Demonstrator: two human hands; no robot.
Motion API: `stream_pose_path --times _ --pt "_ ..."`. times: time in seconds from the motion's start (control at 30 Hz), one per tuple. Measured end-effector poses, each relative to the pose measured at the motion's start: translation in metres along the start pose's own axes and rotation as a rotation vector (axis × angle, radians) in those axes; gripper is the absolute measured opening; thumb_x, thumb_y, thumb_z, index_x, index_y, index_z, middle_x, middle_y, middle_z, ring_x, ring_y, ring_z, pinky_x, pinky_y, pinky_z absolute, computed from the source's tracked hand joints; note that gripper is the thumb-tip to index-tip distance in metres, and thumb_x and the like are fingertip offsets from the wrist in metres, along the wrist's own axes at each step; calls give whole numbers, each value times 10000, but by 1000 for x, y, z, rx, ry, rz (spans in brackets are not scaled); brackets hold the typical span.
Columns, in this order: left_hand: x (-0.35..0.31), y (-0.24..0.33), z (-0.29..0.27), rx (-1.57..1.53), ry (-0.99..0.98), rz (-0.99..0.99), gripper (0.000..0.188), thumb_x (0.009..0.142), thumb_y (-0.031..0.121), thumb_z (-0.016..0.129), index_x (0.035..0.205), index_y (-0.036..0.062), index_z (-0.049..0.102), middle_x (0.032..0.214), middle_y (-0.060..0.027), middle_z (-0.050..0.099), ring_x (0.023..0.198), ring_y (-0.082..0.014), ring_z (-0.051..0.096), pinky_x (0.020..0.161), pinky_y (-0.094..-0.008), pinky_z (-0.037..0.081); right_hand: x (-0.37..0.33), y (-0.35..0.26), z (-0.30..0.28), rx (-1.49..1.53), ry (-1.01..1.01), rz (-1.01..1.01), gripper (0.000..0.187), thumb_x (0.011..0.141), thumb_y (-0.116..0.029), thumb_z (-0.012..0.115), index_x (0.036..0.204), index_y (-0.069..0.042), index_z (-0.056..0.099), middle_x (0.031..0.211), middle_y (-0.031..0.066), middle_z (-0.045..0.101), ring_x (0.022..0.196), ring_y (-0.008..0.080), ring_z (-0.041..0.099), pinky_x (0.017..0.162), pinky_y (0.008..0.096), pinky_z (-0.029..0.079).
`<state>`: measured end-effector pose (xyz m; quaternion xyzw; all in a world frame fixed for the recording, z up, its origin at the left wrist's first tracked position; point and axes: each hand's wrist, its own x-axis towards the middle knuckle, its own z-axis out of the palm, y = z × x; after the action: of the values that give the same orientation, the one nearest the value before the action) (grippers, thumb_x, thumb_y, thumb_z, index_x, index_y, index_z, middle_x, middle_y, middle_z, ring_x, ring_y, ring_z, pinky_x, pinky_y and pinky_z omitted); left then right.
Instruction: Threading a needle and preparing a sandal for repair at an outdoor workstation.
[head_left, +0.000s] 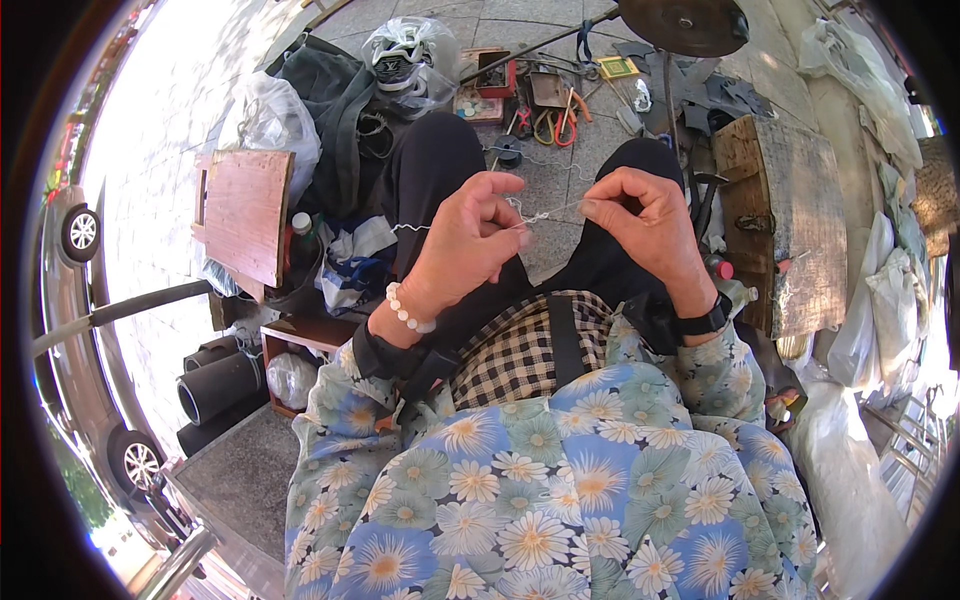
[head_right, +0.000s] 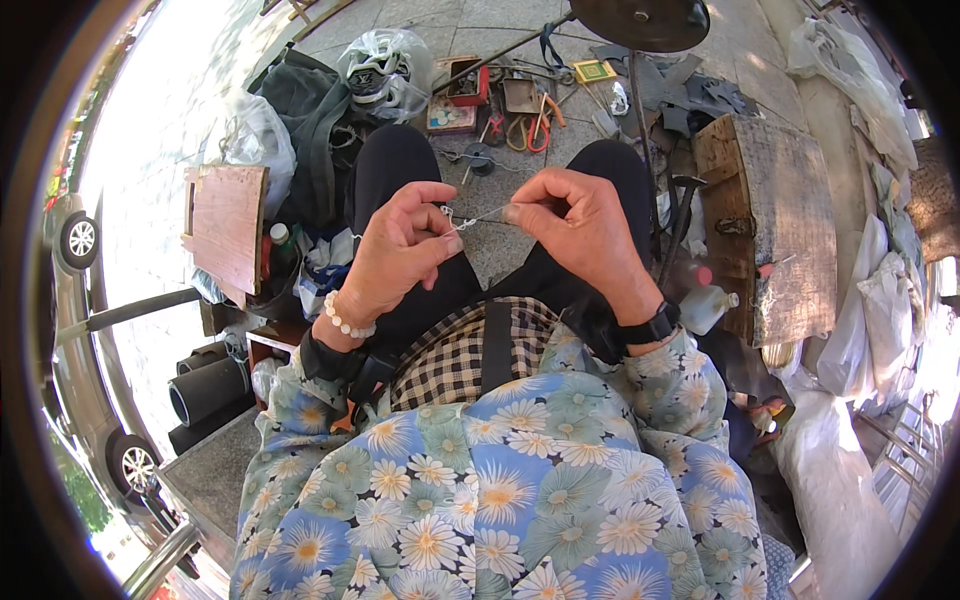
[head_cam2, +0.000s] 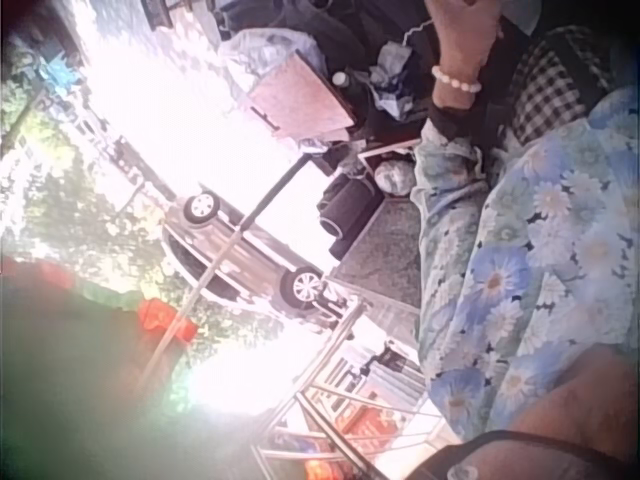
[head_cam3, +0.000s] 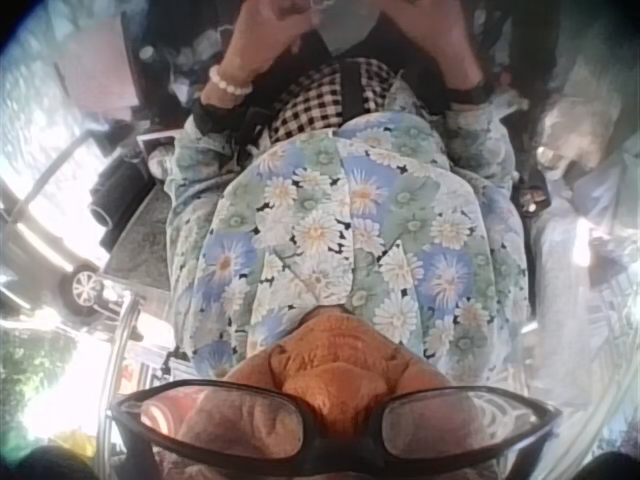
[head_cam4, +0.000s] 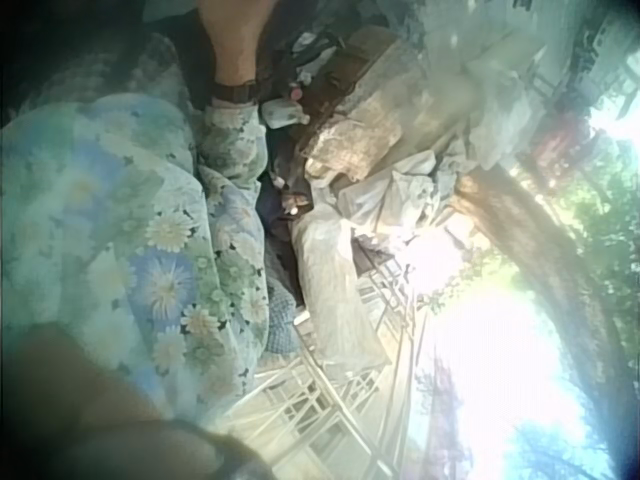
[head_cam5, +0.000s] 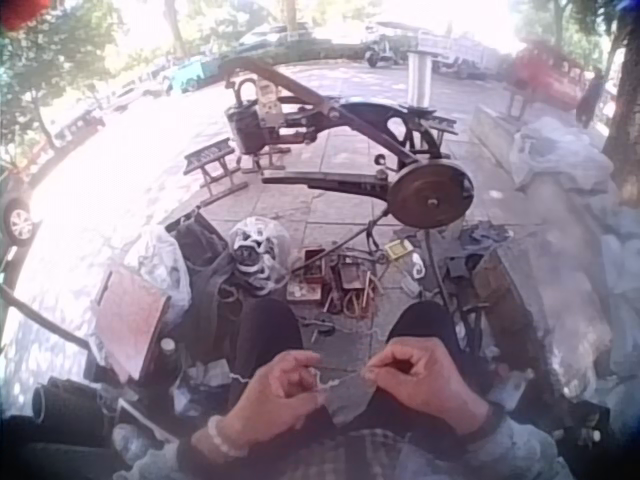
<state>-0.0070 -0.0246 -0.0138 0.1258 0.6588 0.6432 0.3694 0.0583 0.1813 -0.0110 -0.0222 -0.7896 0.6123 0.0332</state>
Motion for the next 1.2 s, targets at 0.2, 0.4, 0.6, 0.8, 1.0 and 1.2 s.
stream_pose_path --times 0.2,0.4,0.6,0.8,1.0,1.2 --pt "0 -1 0 100 124 50 330 752 -26 609 1034 8 441 746 -32 545 509 -40 486 401 -164 400 0 6 -3 156 53 117 71 785 -63 645 759 -8 610 662 -28 565 597 22 476 534 177 381" --pt "2 -4 -5 194 84 52 82 796 27 605 841 13 537 654 4 526 499 -30 478 412 -159 396 -2 22 -8 737 -6 283 88 850 -130 593 828 -47 574 753 0 595 659 82 559 555 210 444" --pt "0 6 3 180 7 -35 52 836 63 576 822 14 584 642 16 521 523 -28 487 416 -159 400 7 24 10 863 128 78 108 906 -173 502 894 -68 525 1268 100 460 987 195 560 642 271 497" --pt "2 -2 7 295 44 206 46 837 61 578 833 17 588 644 21 523 543 -26 496 409 -161 400 8 17 19 1038 3 218 147 913 -201 490 970 -67 510 1242 98 465 1017 225 560 528 281 538" --pt "2 0 7 322 51 252 15 824 39 592 831 30 582 668 46 527 578 -3 466 500 -144 364 9 17 25 1006 58 327 140 923 -195 467 876 -63 471 1088 113 561 677 161 628 418 220 477" --pt "-2 9 8 219 139 230 100 775 -13 628 797 30 541 651 62 494 572 7 406 510 -149 327 12 18 20 570 264 93 121 920 -150 476 850 -51 474 786 56 591 419 46 445 373 170 341"
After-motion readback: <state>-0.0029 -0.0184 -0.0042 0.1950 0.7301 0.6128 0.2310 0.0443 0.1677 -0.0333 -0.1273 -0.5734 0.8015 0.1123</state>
